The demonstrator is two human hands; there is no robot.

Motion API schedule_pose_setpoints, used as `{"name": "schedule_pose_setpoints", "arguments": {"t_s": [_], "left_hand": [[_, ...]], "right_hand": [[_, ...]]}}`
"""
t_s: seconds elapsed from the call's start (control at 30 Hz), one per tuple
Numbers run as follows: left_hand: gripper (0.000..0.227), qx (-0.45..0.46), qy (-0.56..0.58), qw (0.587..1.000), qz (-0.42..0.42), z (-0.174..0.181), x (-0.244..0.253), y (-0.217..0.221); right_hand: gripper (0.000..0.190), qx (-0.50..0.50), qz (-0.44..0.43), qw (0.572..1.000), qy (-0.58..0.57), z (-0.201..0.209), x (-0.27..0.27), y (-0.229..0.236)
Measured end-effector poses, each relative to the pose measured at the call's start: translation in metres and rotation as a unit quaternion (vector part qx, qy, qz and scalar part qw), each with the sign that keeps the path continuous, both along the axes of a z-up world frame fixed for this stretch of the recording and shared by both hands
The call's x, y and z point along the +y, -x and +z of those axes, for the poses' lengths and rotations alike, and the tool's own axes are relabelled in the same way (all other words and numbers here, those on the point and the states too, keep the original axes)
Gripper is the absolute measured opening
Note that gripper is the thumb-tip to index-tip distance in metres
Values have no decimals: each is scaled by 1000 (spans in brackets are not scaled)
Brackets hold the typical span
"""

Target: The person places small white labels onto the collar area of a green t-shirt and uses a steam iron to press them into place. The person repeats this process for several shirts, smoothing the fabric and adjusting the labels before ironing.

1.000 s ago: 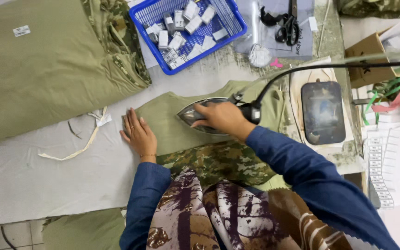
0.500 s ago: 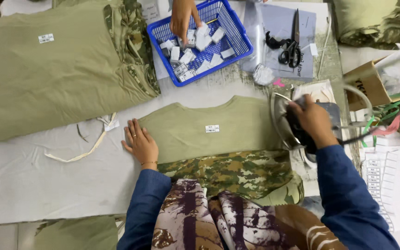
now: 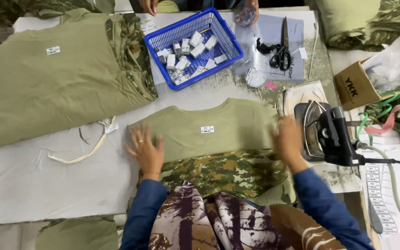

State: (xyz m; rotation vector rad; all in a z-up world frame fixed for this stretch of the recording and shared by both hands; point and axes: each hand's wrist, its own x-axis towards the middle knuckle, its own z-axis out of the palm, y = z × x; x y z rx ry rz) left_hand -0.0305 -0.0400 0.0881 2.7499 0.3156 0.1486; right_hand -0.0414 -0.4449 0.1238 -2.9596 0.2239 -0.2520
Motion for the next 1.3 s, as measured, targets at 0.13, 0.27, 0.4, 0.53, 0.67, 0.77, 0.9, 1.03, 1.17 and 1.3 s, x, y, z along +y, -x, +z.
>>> {"name": "schedule_pose_setpoints", "arguments": {"t_s": [0.13, 0.27, 0.4, 0.53, 0.67, 0.77, 0.9, 1.03, 1.17, 1.3], "left_hand": [[35, -25, 66, 979, -192, -25, -40, 45], [42, 64, 138, 921, -359, -50, -64, 80], [21, 135, 79, 905, -396, -63, -60, 87], [24, -12, -85, 910, -406, -93, -64, 100], [27, 108, -75, 937, -323, -68, -34, 100], [27, 228, 4, 945, -236, -17, 3, 78], [31, 291, 34, 948, -124, 43, 22, 47], [33, 209, 126, 969, -48, 63, 20, -15], [31, 137, 109, 983, -53, 25, 16, -63], [38, 155, 69, 985, -38, 27, -2, -67]], "right_hand": [[35, 190, 334, 915, -127, -39, 122, 64], [21, 304, 330, 843, -298, -50, 117, 41], [29, 324, 313, 865, -221, -37, 129, 53], [33, 222, 406, 886, 22, -58, 126, 81], [22, 102, 286, 947, 103, -69, 81, 88], [23, 270, 180, 945, 36, -36, 36, 63], [29, 424, 112, 894, -91, 2, 9, 30], [35, 252, 54, 952, -165, 5, 6, -46], [31, 185, 50, 971, -145, -56, -8, -98], [47, 243, 37, 969, -39, 5, 30, -87]]}}
